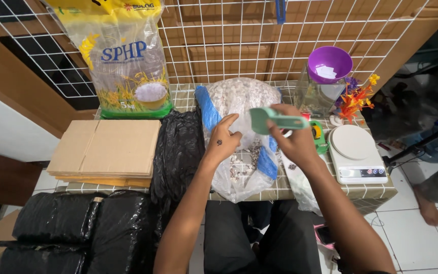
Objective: The person scoops a granular substance from a large bag into a small plastic bag using a scoop, weighs it on a digital scale, and then places the bag into a cardboard box lined with a black plastic bag.
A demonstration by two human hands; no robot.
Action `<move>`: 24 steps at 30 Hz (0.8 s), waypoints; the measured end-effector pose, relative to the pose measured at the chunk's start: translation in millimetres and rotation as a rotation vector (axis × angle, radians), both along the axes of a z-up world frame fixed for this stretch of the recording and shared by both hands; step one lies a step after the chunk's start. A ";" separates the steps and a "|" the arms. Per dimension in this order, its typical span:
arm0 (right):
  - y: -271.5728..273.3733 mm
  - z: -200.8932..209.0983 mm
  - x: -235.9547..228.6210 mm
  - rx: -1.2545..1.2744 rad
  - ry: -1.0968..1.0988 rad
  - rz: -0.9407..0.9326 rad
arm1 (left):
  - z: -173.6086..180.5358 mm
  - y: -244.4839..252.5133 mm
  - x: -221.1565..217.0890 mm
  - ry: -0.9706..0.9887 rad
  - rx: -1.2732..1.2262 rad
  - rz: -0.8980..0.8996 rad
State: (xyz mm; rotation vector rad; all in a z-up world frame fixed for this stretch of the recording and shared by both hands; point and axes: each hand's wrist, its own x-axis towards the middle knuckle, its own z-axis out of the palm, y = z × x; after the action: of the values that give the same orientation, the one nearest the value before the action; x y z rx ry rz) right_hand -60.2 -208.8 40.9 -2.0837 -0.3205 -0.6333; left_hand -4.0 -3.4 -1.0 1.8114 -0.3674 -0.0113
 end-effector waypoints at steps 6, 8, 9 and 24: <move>-26.7 -21.0 -3.1 0.354 0.140 -0.212 | 42.4 8.7 -14.4 0.016 -0.124 0.041; -22.2 -13.7 -9.0 0.362 0.223 -0.275 | 52.7 11.2 -15.5 0.008 -0.149 0.045; -20.2 -10.2 -11.9 0.369 0.308 -0.338 | 57.7 12.4 -16.1 0.000 -0.173 0.048; 19.9 -100.7 34.1 -0.273 0.679 -0.151 | 120.0 13.4 -33.8 -0.071 -0.239 -0.006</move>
State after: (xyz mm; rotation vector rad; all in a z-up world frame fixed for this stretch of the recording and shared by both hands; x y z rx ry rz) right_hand -26.1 -189.0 -59.8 -2.4565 0.1505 0.0658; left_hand -37.8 10.0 119.0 1.5769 -0.4068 0.0901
